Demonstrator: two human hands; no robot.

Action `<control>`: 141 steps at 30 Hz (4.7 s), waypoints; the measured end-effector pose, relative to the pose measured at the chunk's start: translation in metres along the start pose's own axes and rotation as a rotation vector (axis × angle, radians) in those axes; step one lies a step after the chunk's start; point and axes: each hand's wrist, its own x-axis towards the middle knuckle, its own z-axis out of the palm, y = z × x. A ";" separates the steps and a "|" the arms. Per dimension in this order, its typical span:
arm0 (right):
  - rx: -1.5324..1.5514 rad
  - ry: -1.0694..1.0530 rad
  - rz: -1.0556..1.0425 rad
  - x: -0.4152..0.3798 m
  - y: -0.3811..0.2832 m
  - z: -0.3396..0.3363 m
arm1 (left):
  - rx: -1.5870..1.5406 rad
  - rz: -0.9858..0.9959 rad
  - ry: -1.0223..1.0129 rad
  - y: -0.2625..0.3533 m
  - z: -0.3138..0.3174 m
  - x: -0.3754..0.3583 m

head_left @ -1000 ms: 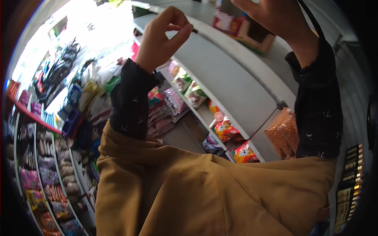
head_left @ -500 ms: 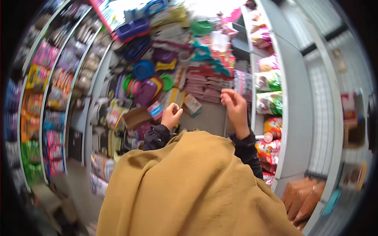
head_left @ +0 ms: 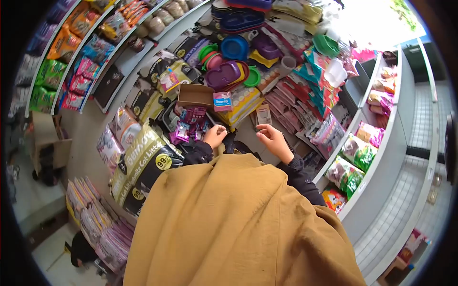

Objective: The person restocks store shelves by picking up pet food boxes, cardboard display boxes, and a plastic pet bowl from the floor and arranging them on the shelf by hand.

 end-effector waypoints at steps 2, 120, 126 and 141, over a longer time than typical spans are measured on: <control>-0.055 -0.044 0.023 0.010 0.011 -0.003 | 0.002 -0.033 0.047 -0.020 0.008 -0.013; -0.763 1.870 -0.020 -0.606 -0.291 0.034 | -0.781 1.159 -2.134 0.525 0.269 -0.403; -0.769 1.993 -0.039 -0.652 -0.257 -0.026 | -0.588 1.470 -1.759 0.541 0.325 -0.434; -0.889 2.016 0.208 -0.674 -0.195 -0.070 | -0.076 1.433 -1.779 0.538 0.358 -0.438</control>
